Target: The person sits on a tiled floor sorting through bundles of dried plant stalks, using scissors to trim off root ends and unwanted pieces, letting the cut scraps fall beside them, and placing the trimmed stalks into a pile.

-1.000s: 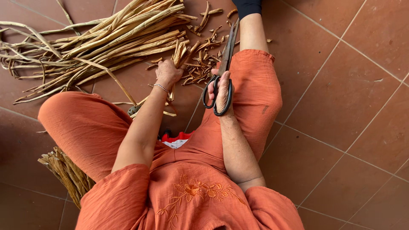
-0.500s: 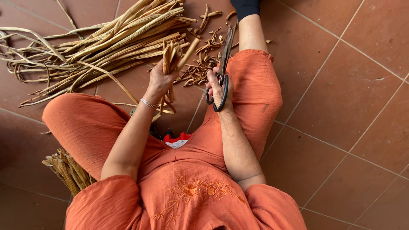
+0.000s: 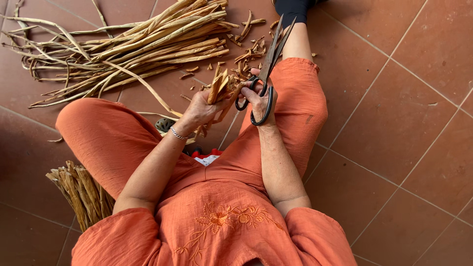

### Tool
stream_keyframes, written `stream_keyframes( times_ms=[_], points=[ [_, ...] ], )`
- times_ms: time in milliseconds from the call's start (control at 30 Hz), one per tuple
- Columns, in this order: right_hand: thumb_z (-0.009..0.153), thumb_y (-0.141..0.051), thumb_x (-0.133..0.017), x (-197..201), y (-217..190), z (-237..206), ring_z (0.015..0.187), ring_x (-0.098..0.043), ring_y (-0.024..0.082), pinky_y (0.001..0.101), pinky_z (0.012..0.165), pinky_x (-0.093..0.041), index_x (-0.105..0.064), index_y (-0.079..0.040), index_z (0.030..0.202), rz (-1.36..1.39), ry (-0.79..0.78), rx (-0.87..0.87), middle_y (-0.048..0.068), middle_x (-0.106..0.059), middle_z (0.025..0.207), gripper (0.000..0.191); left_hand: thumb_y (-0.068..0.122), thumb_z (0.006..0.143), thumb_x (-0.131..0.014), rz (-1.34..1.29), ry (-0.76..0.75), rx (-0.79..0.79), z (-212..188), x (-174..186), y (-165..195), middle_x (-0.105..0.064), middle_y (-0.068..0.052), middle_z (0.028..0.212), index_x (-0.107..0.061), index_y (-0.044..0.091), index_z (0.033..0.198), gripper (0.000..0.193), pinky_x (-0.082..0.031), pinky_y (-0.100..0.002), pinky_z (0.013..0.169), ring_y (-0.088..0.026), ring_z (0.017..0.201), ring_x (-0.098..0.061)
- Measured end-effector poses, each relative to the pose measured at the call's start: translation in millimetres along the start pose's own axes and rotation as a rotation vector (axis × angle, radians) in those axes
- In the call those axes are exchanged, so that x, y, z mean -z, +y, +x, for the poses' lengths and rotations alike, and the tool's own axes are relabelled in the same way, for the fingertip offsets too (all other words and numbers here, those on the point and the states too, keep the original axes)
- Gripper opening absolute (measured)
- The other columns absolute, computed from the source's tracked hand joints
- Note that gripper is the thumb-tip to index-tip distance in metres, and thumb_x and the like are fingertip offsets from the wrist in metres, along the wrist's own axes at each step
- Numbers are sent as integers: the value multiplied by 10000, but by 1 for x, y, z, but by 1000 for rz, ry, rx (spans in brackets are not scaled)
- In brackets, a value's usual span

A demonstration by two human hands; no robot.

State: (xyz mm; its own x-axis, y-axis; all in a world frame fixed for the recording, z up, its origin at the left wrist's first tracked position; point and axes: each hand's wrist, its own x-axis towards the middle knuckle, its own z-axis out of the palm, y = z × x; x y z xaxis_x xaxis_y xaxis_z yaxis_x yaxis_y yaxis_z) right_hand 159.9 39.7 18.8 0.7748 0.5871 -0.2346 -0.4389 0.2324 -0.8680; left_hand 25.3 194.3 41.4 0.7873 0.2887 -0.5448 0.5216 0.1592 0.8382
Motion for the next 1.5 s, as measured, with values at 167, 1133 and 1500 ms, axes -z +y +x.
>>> stream_keyframes(
  times_ms=[167, 1133, 1500],
  points=[
    [922, 74, -668, -8, 4, -2, 752, -713, 178, 316, 696, -598, -491, 1, 1376, -60, 5, -2, 98, -721, 907, 492, 214, 1015, -738, -119, -10, -98, 3, 0, 0, -625, 10, 685, -703, 38, 975, 184, -434, -254, 433, -57, 540, -546],
    [1009, -746, -232, -21, 31, -17, 824, -735, 276, 425, 752, -559, -580, -102, 1320, -1044, -273, -40, 84, -689, 770, 795, 124, 924, -797, -423, 238, -123, 20, 43, 1, -689, 8, 756, -740, 64, 987, 104, -482, -236, 482, -62, 572, -585],
    [1050, -710, -308, -16, 37, -17, 589, -593, 165, 338, 547, -475, -658, -51, 1156, -755, -80, -71, 25, -567, 628, 754, 122, 974, -719, -274, 244, -38, 27, 46, -2, -730, -43, 822, -735, 93, 1078, 109, -567, -283, 538, -118, 642, -645]
  ],
)
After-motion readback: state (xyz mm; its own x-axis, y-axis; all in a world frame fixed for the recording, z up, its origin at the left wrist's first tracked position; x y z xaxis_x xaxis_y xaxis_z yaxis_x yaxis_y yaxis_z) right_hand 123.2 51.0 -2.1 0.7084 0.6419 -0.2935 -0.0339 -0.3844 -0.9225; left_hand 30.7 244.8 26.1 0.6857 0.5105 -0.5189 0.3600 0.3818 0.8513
